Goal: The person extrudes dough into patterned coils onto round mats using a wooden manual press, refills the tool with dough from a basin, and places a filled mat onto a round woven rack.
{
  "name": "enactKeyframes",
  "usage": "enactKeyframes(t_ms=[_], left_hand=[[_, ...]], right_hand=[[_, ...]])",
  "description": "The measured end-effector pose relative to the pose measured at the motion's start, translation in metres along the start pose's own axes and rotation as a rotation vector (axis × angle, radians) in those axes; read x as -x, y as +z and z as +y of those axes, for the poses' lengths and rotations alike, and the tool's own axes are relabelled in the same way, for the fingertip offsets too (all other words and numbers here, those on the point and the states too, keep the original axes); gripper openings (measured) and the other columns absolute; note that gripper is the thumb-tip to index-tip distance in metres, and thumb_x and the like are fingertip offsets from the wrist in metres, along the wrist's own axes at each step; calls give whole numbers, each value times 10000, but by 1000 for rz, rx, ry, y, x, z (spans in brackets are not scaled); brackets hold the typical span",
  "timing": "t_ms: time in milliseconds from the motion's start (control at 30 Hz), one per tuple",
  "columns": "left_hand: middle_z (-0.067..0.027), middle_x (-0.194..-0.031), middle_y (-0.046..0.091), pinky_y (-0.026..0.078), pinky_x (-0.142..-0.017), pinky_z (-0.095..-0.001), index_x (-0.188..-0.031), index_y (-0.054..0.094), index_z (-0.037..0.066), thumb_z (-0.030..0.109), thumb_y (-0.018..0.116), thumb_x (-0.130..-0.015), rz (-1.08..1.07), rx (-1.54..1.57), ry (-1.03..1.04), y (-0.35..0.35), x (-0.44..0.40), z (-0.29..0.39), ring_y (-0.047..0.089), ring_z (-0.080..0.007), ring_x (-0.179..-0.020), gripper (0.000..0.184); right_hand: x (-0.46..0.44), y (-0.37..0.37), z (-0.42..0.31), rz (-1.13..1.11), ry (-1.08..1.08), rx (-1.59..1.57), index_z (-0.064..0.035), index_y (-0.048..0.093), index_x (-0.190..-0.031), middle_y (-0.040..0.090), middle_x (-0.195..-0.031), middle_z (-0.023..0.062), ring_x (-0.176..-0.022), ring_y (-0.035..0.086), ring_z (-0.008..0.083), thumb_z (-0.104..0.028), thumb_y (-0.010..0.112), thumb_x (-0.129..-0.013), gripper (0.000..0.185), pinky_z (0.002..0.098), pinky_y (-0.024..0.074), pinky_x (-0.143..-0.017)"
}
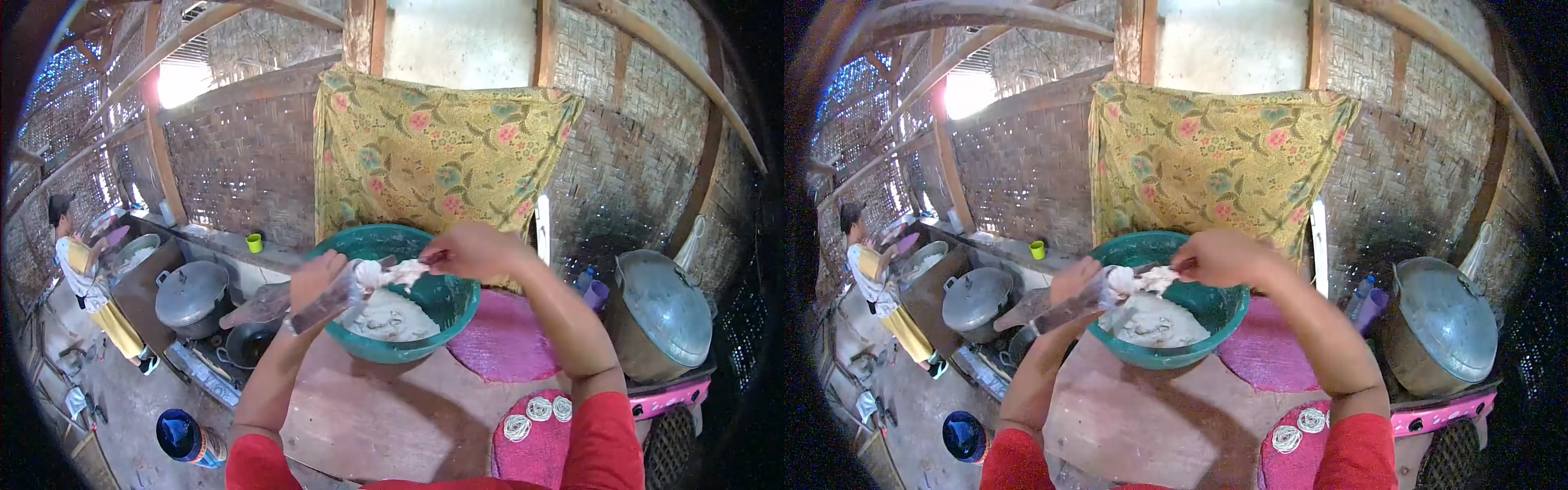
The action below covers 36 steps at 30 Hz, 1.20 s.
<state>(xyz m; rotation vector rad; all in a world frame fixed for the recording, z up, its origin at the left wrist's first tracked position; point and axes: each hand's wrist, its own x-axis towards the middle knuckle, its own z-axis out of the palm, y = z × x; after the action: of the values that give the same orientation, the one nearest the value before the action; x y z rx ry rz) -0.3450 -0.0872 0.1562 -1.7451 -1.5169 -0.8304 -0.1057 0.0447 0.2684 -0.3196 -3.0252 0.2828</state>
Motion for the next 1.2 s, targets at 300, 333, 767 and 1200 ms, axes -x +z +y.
enactKeyframes(t_ms=[300,333,767,1200], left_hand=[[-59,-907,550,506,-638,-386,-887,557,127,325,731,-617,-172,-73,-118,23,-11,1,594,-278,-807,378],[-66,-853,549,488,-591,-376,-832,550,117,335,707,-653,-53,-66,-126,28,-5,-7,588,-281,-759,323],[-80,-783,618,491,-656,-356,-830,624,91,198,704,-680,240,127,-317,41,-27,-5,615,-269,-737,201],[-84,-799,591,481,-583,-368,-738,546,96,212,638,-716,232,-33,-264,52,-31,-33,605,-285,-680,149]], right_hand=[[-5,70,-32,444,-189,840,-84,584,-1036,582,-762,21,-658,606,214,-142,533,-787,261,325,462,-545],[0,69,-29,457,-157,798,-93,587,-1041,580,-757,19,-654,607,213,-148,529,-790,263,331,464,-542],[-54,144,-31,994,-2,-347,-139,458,-1329,503,-874,208,-776,521,379,33,473,-840,518,411,448,-715],[-32,143,-15,734,18,-624,-3,540,-1044,546,-696,93,-609,487,152,-27,456,-900,168,313,447,-592]])
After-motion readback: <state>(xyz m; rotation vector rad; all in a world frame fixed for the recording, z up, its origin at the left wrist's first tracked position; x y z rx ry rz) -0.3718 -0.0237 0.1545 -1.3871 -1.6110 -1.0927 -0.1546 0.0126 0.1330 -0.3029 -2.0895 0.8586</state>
